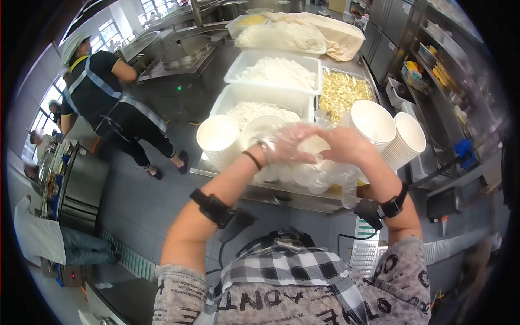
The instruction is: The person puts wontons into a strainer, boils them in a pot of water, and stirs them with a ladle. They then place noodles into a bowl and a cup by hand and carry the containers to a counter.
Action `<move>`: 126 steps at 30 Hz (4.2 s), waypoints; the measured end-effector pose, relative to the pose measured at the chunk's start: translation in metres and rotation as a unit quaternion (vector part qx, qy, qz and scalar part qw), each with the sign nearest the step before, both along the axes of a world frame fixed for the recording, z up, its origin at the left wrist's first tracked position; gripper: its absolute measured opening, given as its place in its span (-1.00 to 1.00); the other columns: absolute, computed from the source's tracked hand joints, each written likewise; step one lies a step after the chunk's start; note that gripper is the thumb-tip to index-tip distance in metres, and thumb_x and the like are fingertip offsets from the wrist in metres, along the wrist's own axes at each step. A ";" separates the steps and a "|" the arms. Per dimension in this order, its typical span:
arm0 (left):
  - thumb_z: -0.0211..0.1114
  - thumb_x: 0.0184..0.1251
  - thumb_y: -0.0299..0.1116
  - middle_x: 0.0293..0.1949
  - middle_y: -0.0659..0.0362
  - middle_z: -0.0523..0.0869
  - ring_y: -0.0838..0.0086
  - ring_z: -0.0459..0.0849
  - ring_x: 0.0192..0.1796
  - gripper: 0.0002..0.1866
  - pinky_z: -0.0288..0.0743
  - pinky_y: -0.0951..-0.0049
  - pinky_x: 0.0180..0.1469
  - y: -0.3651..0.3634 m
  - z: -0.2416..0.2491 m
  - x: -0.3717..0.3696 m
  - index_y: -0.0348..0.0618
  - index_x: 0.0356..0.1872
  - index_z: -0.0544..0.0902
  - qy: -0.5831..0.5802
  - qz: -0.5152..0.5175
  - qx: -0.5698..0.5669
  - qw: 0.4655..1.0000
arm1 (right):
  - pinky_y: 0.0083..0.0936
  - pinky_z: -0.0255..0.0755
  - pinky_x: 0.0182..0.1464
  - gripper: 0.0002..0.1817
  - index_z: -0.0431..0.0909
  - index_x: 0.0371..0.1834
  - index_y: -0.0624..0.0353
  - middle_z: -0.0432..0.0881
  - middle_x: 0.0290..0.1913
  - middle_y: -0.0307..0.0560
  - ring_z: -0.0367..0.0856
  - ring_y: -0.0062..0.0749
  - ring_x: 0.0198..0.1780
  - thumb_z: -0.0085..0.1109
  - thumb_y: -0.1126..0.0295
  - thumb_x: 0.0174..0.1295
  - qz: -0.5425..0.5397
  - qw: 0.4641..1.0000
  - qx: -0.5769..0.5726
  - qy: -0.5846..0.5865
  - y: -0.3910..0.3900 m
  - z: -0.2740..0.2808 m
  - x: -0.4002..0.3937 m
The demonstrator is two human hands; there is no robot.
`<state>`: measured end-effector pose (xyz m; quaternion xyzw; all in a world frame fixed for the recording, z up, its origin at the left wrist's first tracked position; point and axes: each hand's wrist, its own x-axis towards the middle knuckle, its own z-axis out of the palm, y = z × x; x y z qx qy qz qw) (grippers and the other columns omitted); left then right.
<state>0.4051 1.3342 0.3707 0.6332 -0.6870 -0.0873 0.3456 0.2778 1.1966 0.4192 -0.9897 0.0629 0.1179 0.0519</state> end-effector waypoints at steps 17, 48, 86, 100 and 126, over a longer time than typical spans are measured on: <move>0.17 -0.04 -0.48 0.23 -0.01 0.30 0.17 0.30 0.23 -0.42 0.19 0.20 0.23 -0.036 0.002 0.016 0.03 0.15 0.40 -0.159 0.005 0.029 0.987 | -0.34 0.45 -0.17 -0.79 0.61 -0.21 -0.02 0.60 -0.39 -0.03 0.58 -0.17 -0.26 0.11 0.35 0.06 0.049 0.991 -0.119 -0.029 -0.006 -0.052 0.007; 0.21 0.20 -0.40 -0.50 0.34 0.56 0.71 0.43 -0.51 -0.90 0.33 0.66 -0.43 0.036 0.063 0.025 -0.22 -0.37 0.59 0.338 0.181 -0.177 0.907 | -0.62 0.36 0.01 -0.60 0.36 0.13 0.21 0.56 -0.05 -0.09 0.51 -0.50 -0.02 0.02 0.30 0.25 -0.047 0.647 0.632 -0.424 -0.021 0.057 0.010; -0.02 0.25 -0.40 -0.62 0.26 0.32 0.53 0.38 -0.58 -0.78 0.32 0.53 -0.56 0.183 0.051 0.033 -0.14 -0.60 0.29 0.615 0.080 -0.311 0.720 | -0.75 0.39 -0.33 -0.90 0.54 -0.31 0.19 0.57 -0.39 -0.28 0.49 -0.71 -0.40 0.15 0.43 0.15 -0.050 0.667 0.731 -0.138 0.066 -0.006 0.047; 0.41 -0.04 -0.08 -0.42 0.21 0.50 0.63 0.43 -0.42 -0.54 0.37 0.57 -0.38 0.120 0.058 -0.045 -0.25 -0.35 0.45 0.356 0.276 -0.098 0.888 | -0.75 0.21 -0.61 -0.76 0.45 -0.62 0.16 0.43 -0.65 -0.34 0.34 -0.74 -0.63 0.25 0.30 0.05 -0.144 0.762 0.573 -0.264 0.110 0.012 0.045; 0.24 0.18 -0.40 -0.48 0.27 0.57 0.67 0.47 -0.49 -0.88 0.37 0.65 -0.43 0.102 0.056 -0.046 -0.19 -0.44 0.50 0.509 0.179 -0.148 0.829 | -0.74 0.22 -0.51 -0.79 0.43 -0.56 0.17 0.42 -0.60 -0.35 0.35 -0.73 -0.57 0.09 0.35 0.19 -0.076 0.710 0.648 -0.265 0.091 0.019 0.020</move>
